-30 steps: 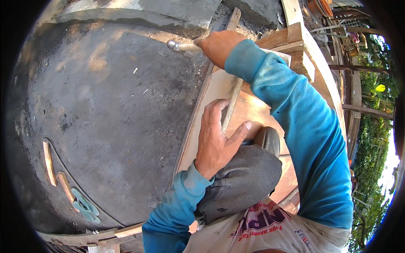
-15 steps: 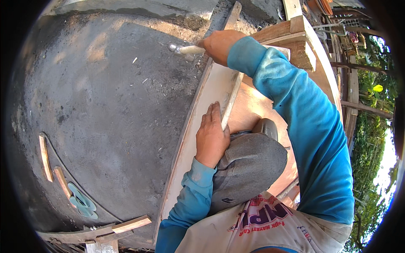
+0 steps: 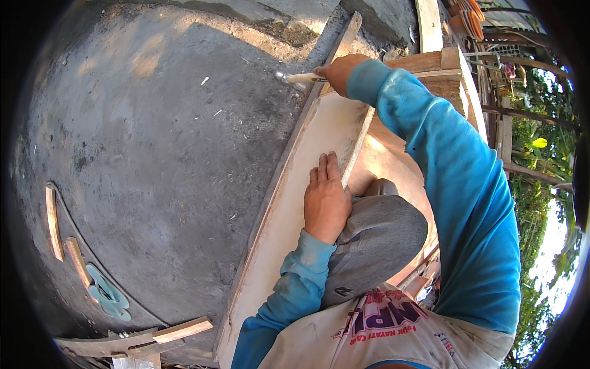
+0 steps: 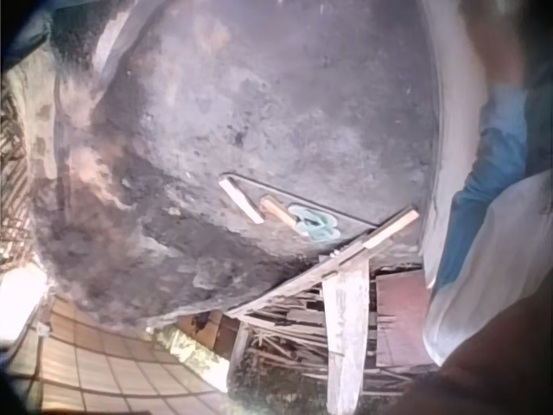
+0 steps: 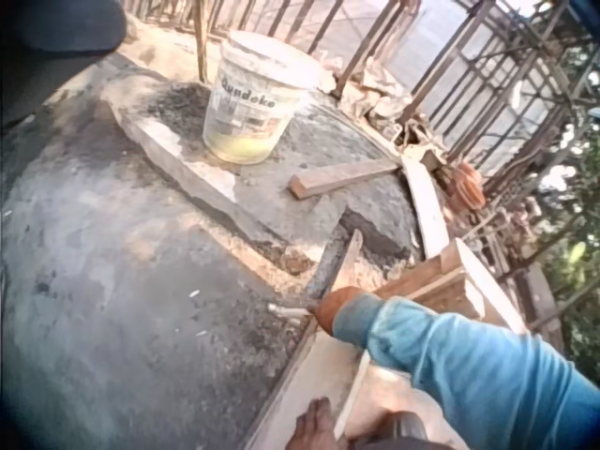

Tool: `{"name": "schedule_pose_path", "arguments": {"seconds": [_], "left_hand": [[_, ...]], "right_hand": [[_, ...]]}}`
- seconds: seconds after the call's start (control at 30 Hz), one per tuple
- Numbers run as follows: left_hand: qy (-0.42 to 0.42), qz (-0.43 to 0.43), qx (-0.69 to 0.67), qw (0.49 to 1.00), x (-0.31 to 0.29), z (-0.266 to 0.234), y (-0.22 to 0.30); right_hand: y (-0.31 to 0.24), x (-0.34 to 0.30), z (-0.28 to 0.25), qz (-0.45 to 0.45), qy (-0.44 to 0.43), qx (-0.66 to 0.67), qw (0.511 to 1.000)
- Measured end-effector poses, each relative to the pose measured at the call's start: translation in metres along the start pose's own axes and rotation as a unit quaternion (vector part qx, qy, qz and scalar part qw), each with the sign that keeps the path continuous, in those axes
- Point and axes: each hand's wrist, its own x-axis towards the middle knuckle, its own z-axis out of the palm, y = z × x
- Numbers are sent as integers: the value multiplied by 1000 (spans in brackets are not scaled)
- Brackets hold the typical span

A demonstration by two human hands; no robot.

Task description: The person assembles a wooden panel onto a larger wooden frame by hand and with a hammer, positioning the wood while another person assists by holding the structure in place and then hammering nails into the wood.

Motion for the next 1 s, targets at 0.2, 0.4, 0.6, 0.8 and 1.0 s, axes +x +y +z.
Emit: {"name": "schedule_pose_path", "arguments": {"seconds": [0.2, 0.4, 0.6, 0.8, 1.0], "left_hand": [[5, -21, 4, 1000, -1, -5, -3], [20, 10, 9, 1000, -1, 1, -4], [7, -2, 2, 1000, -2, 1, -1], [5, -3, -1, 1000, -1, 3, -6], [13, 8, 11, 1000, -2, 4, -6]], "right_hand": [[-1, -25, -20, -4, 50, 31, 998], [-9, -49, -7, 20, 86, 70, 994], [-4, -54, -45, -39, 82, 112, 990], [-15, -51, -23, 41, 49, 52, 997], [0, -32, -33, -26, 82, 18, 996]]}}
